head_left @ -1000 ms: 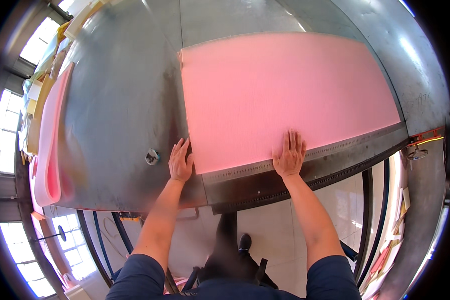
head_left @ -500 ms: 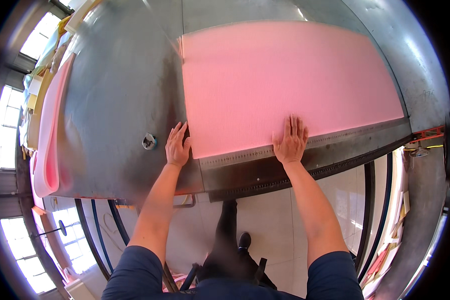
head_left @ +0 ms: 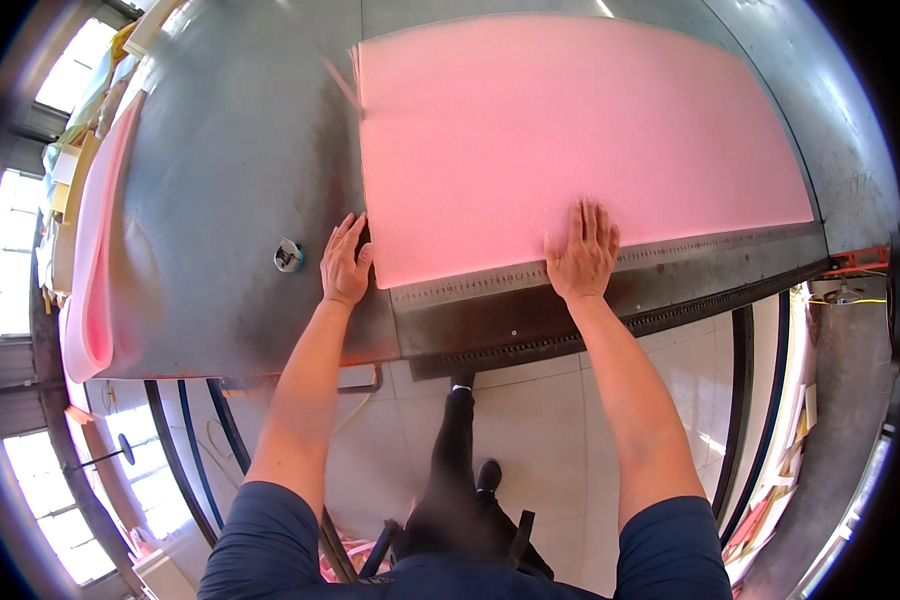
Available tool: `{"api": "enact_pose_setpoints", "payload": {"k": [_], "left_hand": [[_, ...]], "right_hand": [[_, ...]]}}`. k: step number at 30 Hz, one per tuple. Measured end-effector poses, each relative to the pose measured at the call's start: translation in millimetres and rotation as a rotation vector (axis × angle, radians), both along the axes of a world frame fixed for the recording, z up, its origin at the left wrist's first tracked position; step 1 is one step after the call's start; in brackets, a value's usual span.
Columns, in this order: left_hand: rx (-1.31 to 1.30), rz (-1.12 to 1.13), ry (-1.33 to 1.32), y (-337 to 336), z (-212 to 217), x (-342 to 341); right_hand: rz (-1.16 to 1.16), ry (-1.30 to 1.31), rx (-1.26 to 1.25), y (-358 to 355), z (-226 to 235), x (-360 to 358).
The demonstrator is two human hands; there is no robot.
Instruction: The person uses a manual hydraulic guillotine cutter to slice large pink foam sheets into smaller rectangular pieces. They repeatedly measure the foam with a tape measure, align it against the machine's guide, and press down the lever to make precise cuts. The cut pieces are stacked on the table as the process continues.
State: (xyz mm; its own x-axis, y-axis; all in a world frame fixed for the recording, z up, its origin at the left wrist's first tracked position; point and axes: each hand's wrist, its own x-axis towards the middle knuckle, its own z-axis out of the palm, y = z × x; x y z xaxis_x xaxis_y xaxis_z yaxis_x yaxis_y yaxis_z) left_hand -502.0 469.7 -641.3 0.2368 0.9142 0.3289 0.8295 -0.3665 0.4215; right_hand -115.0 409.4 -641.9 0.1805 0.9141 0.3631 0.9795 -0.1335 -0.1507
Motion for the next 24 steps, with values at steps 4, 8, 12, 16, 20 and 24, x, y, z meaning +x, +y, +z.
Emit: {"api": "enact_pose_setpoints", "payload": {"k": [4,8,12,16,20,24], "left_hand": [[0.01,-0.009,-0.008,0.3,2.9,0.8],[0.027,-0.004,-0.026,1.5,-0.9,-1.3],[0.024,0.016,-0.068,1.4,-4.2,-0.8],[0.028,0.004,-0.112,4.1,-7.9,-2.9],[0.029,-0.008,-0.137,6.1,-12.5,-7.0],[0.024,-0.003,-0.144,5.8,-12.9,-6.1]], "right_hand": [[-0.001,-0.009,-0.015,0.7,-0.2,0.6],[-0.005,-0.022,-0.012,0.5,0.2,0.0],[0.0,-0.007,0.046,0.7,-3.7,0.3],[-0.006,-0.017,0.039,1.0,-5.1,0.8],[-0.011,-0.033,0.037,-0.1,-4.8,-0.4],[-0.009,-0.03,0.063,-1.0,-5.3,-0.3]]}}
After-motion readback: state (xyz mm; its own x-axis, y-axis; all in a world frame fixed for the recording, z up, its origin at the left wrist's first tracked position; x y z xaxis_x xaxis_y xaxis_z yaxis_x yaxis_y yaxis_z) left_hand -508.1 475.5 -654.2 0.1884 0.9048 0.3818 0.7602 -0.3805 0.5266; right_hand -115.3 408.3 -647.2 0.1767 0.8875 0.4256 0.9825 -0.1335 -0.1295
